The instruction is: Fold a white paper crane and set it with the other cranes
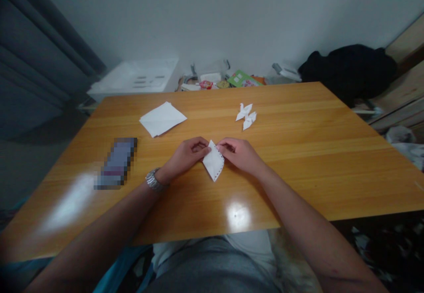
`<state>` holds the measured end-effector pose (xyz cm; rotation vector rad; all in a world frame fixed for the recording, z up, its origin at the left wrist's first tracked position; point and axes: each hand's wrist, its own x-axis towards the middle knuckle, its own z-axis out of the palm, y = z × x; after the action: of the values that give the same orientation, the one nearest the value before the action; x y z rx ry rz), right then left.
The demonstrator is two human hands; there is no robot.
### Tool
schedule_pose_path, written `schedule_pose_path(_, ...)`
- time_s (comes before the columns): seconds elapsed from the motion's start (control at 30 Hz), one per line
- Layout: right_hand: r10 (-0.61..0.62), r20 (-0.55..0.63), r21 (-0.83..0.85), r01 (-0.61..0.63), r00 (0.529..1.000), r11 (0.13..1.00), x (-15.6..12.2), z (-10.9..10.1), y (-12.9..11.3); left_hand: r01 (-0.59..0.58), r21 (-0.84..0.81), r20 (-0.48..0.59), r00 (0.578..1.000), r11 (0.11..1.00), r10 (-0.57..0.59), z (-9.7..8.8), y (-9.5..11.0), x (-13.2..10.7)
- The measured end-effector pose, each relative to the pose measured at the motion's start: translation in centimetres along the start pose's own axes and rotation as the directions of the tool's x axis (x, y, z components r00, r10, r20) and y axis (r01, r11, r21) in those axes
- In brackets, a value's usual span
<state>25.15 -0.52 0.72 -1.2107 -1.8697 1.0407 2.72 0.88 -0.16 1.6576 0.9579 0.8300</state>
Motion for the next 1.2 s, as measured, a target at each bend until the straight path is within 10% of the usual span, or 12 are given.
schedule_pose_path(0.8, 0.091, -0.006, 0.041, -0.09, 0.996, 0.995, 0.4, 0.5, 1.3, 0.026, -0.317, -0.181, 0.98, 0.948, -0.087, 1.1, -1.7, 0.4)
schedule_pose_path(1.2, 0.046, -0.098, -0.275, -0.071, 0.994, 0.959, 0.3, -0.1, 0.3, -0.028, 0.046, -0.094, 0.995, 0.999, 0.032, 1.1, -0.3, -0.2)
